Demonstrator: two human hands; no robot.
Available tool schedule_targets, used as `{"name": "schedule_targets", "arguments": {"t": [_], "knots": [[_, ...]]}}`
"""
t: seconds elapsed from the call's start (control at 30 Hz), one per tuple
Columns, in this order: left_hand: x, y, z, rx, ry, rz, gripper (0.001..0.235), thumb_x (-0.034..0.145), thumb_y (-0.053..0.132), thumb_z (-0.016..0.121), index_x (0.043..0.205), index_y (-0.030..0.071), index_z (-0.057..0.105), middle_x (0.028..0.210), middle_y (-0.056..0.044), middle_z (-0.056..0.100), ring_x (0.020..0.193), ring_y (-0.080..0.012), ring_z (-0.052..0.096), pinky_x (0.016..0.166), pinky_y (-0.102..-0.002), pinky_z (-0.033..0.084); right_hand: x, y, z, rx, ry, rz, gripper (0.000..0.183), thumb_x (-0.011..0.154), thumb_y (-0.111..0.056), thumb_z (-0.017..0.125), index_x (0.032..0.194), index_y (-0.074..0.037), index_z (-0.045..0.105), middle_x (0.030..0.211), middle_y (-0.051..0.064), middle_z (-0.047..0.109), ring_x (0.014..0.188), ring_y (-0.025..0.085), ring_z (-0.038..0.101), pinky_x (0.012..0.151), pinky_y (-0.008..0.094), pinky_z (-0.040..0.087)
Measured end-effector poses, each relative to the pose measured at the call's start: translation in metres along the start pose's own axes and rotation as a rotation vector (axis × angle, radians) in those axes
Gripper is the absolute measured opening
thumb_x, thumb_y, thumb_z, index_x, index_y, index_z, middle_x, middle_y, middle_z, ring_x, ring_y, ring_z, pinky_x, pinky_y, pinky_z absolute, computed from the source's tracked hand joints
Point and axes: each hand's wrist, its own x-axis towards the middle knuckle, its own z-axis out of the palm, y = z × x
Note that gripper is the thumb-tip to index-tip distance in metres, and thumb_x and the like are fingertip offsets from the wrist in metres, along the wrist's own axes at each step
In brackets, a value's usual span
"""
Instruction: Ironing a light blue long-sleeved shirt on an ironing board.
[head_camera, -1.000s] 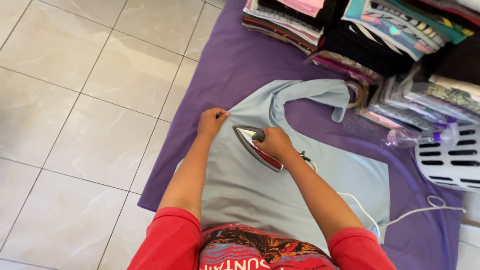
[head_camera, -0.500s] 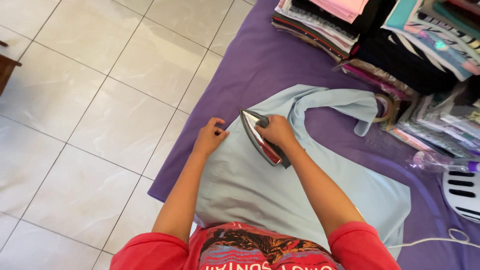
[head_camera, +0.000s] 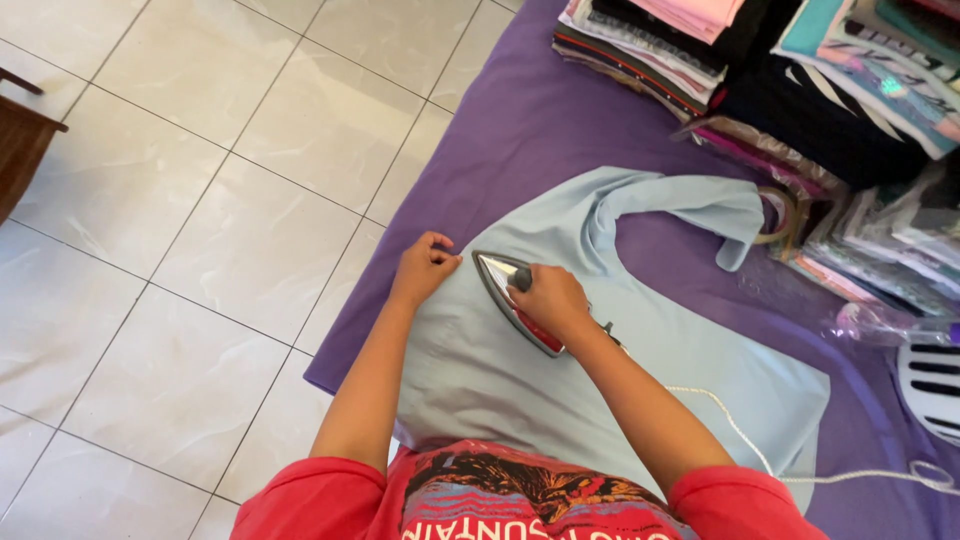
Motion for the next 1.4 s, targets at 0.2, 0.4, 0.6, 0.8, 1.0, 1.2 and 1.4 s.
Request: {"name": "schedule_targets", "arguments": {"t": [0.2, 0.4, 0.6, 0.8, 1.0, 1.2, 1.4], "knots": [[0.002, -0.007, 0.003, -0.003, 0.023, 0.021, 0.027, 0.083, 0.018, 0.081, 0.102, 0.004, 0.066, 0.078, -0.004, 0.078, 0.071, -0.0105, 0.069, 0.068, -0.028, 0.053, 0.01, -0.009, 0.004, -0.011, 0.13, 0.009, 0.043, 0.081, -0.042, 0.076, 0.094, -0.001, 0.073, 0.088, 0.02, 0.074, 0.083, 0.038, 0.072, 0.073, 0.048, 0.057], [0.007, -0.011, 0.003, 0.021, 0.041, 0.032, 0.026, 0.082, 0.018, 0.083, 0.097, 0.004, 0.067, 0.077, -0.004, 0.076, 0.07, -0.0096, 0.068, 0.068, -0.027, 0.053, 0.037, -0.013, 0.011, 0.032, 0.204, 0.071, 0.042, 0.082, -0.04, 0.075, 0.099, -0.002, 0.072, 0.093, 0.019, 0.074, 0.087, 0.038, 0.072, 0.075, 0.048, 0.057], [0.004, -0.006, 0.001, 0.026, 0.055, 0.012, 0.024, 0.082, 0.018, 0.083, 0.095, 0.005, 0.068, 0.076, -0.003, 0.076, 0.071, -0.0091, 0.067, 0.069, -0.027, 0.053, 0.024, 0.013, 0.008, 0.085, 0.244, 0.082, 0.042, 0.08, -0.039, 0.078, 0.101, -0.003, 0.072, 0.095, 0.02, 0.074, 0.089, 0.039, 0.071, 0.077, 0.048, 0.056], [0.003, 0.0, -0.001, 0.004, 0.041, -0.008, 0.023, 0.082, 0.017, 0.083, 0.094, 0.005, 0.068, 0.075, -0.003, 0.074, 0.069, -0.0085, 0.064, 0.069, -0.026, 0.052, -0.005, 0.074, -0.014, 0.028, 0.221, 0.172, 0.042, 0.077, -0.043, 0.08, 0.097, -0.006, 0.075, 0.096, 0.019, 0.074, 0.09, 0.039, 0.071, 0.077, 0.049, 0.056], [-0.002, 0.006, -0.002, 0.017, 0.049, -0.02, 0.021, 0.082, 0.017, 0.082, 0.092, 0.005, 0.068, 0.074, -0.001, 0.074, 0.068, -0.008, 0.064, 0.068, -0.026, 0.052, -0.028, 0.168, -0.019, -0.062, 0.22, 0.179, 0.053, 0.073, -0.052, 0.079, 0.096, -0.004, 0.076, 0.093, 0.021, 0.075, 0.091, 0.039, 0.072, 0.079, 0.049, 0.057], [-0.004, 0.012, -0.005, 0.01, 0.045, -0.019, 0.019, 0.083, 0.016, 0.081, 0.092, 0.005, 0.068, 0.075, -0.002, 0.074, 0.069, -0.0091, 0.065, 0.069, -0.026, 0.052, -0.053, 0.206, -0.041, 0.037, 0.197, 0.269, 0.051, 0.072, -0.047, 0.082, 0.099, -0.005, 0.077, 0.094, 0.02, 0.076, 0.087, 0.038, 0.073, 0.078, 0.047, 0.057], [-0.005, 0.012, -0.004, -0.008, 0.03, -0.031, 0.017, 0.084, 0.015, 0.081, 0.091, 0.005, 0.068, 0.077, -0.002, 0.075, 0.07, -0.0085, 0.066, 0.068, -0.026, 0.053, -0.042, 0.203, -0.04, 0.052, 0.141, 0.086, 0.045, 0.071, -0.044, 0.083, 0.095, -0.006, 0.077, 0.087, 0.018, 0.076, 0.081, 0.035, 0.074, 0.075, 0.044, 0.057]]}}
